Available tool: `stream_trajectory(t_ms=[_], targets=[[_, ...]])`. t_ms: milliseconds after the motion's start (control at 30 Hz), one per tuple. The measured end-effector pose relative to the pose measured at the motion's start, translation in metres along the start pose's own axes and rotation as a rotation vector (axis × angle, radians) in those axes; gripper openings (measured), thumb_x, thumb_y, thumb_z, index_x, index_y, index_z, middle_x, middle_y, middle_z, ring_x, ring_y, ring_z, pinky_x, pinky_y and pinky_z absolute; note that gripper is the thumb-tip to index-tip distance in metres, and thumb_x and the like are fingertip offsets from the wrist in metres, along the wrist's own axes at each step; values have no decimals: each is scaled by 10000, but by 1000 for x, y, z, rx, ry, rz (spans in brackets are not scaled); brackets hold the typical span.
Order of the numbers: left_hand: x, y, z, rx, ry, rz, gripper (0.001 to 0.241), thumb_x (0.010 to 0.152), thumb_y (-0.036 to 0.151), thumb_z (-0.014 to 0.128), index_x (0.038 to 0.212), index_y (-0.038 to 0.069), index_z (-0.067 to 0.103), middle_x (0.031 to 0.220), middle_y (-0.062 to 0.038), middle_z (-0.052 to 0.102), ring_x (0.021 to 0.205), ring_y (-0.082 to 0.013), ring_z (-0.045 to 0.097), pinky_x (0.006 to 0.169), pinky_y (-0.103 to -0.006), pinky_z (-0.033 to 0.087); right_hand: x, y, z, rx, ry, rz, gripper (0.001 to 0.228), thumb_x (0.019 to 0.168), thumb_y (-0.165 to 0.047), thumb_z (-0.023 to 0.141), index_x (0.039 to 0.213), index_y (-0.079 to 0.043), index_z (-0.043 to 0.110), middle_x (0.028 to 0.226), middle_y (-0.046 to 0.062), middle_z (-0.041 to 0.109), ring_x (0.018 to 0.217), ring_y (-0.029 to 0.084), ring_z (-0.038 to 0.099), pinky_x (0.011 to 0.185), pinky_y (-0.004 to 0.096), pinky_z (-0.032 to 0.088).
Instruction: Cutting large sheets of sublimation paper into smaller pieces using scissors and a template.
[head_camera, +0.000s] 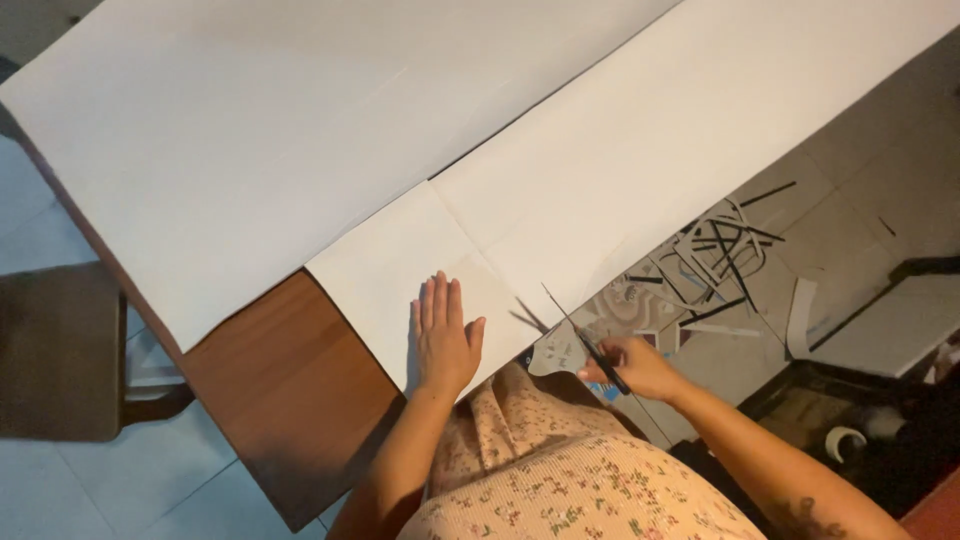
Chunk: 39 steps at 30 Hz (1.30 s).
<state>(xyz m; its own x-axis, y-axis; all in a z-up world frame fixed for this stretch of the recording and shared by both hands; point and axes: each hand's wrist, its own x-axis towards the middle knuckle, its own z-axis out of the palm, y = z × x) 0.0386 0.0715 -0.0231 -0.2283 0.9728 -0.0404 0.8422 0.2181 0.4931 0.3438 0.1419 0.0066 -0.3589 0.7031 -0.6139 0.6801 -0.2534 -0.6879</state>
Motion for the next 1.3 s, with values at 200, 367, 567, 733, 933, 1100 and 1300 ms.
stream_trajectory(t_ms=[200,367,567,733,933,1100,1300], targets=[[24,0,22,150,-122,117,725,1043,467,474,1609,57,279,1704,-167,208,1580,-320,163,1269,-544,63,-33,34,-3,-22,-166,319,450,657,-489,941,723,-78,770,579,79,742,618,203,749,636,274,533],[26,-1,31,228,-188,117,728,1059,496,393,1618,56,237,1715,-164,169,1591,-317,128,1269,-569,25,-25,49,15,-64,-235,337,535,645,-607,924,722,-109,744,600,93,727,673,246,760,684,315,558],[26,2,31,239,-195,108,708,1067,465,374,1625,60,211,1717,-162,158,1593,-313,116,1268,-566,11,-19,39,22,-21,-266,308,518,682,-609,898,703,-124,717,557,50,705,594,190,731,639,267,543],[26,2,29,256,-189,117,704,1066,444,383,1622,51,209,1718,-164,154,1594,-315,104,1269,-562,12,-27,48,21,34,-304,361,493,670,-563,921,664,-122,700,554,50,719,559,157,746,605,251,550],[25,0,31,257,-198,113,696,1069,442,358,1624,55,199,1722,-162,136,1596,-313,91,1271,-565,2,-19,36,29,56,-284,316,455,708,-525,922,664,-127,707,547,47,721,548,161,744,603,244,550],[26,1,30,254,-236,93,692,1075,444,325,1630,58,180,1727,-155,112,1600,-305,61,1269,-557,-24,-10,15,32,110,-274,284,474,723,-498,924,648,-102,674,525,67,704,518,163,708,605,237,524],[27,1,28,259,-246,92,692,1070,431,344,1626,54,180,1725,-159,114,1598,-308,67,1269,-560,-17,-2,-2,37,163,-244,271,455,725,-439,923,656,-71,666,543,97,706,511,173,708,597,237,519]])
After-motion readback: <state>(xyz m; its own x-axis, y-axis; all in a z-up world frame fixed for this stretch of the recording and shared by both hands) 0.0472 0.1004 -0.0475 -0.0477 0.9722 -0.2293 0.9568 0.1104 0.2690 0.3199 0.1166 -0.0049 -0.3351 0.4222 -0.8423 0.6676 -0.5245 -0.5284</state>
